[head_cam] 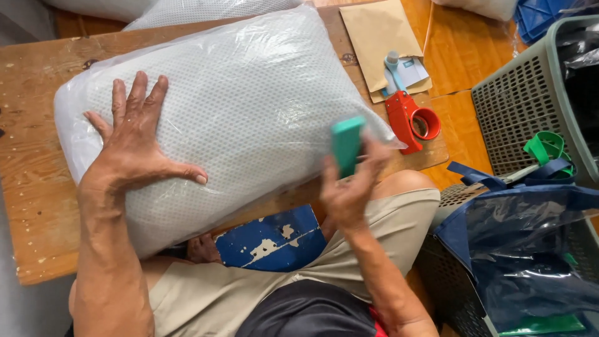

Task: Cleaning the surface of a plastic-wrapped pillow using a small handheld tool.

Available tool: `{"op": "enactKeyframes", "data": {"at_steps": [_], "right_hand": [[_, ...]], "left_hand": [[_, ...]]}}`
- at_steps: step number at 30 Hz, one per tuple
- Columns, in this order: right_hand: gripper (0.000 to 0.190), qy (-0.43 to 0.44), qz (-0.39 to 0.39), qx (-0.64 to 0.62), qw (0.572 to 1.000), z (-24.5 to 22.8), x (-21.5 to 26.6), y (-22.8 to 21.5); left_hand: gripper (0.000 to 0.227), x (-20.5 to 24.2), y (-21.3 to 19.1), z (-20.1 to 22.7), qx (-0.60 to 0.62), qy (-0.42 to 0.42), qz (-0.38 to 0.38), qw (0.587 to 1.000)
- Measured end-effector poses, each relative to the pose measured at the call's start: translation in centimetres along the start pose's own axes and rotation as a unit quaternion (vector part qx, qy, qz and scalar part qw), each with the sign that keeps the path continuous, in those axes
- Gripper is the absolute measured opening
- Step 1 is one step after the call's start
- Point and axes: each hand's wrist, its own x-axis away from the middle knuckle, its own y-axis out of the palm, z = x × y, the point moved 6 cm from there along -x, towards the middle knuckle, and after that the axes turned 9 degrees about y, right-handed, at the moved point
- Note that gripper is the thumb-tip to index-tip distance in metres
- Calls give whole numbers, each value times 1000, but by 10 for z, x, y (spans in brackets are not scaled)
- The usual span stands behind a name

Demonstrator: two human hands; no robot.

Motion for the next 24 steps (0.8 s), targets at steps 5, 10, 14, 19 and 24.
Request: {"op": "enactKeyframes", "data": {"at_steps": [5, 10, 14, 19, 24], "right_hand": [[49, -172, -206, -109, 957, -57, 107, 69], [62, -117, -117, -45, 985, 17, 75, 75], [57, 18, -32, 0, 999, 59, 25, 30], [58, 259, 63, -156, 951, 94, 18, 4], [75, 5, -33, -44, 998, 25, 44, 28]], "left_hand": [[160, 0, 1, 2, -2, -8, -5, 1000], [159, 2, -1, 1, 5, 8, 5, 1000], [161, -1, 0, 3, 6, 2, 5, 1000], [161, 3, 1, 2, -2, 9, 12, 1000], [160, 4, 2, 1, 2, 14, 10, 1000]]}}
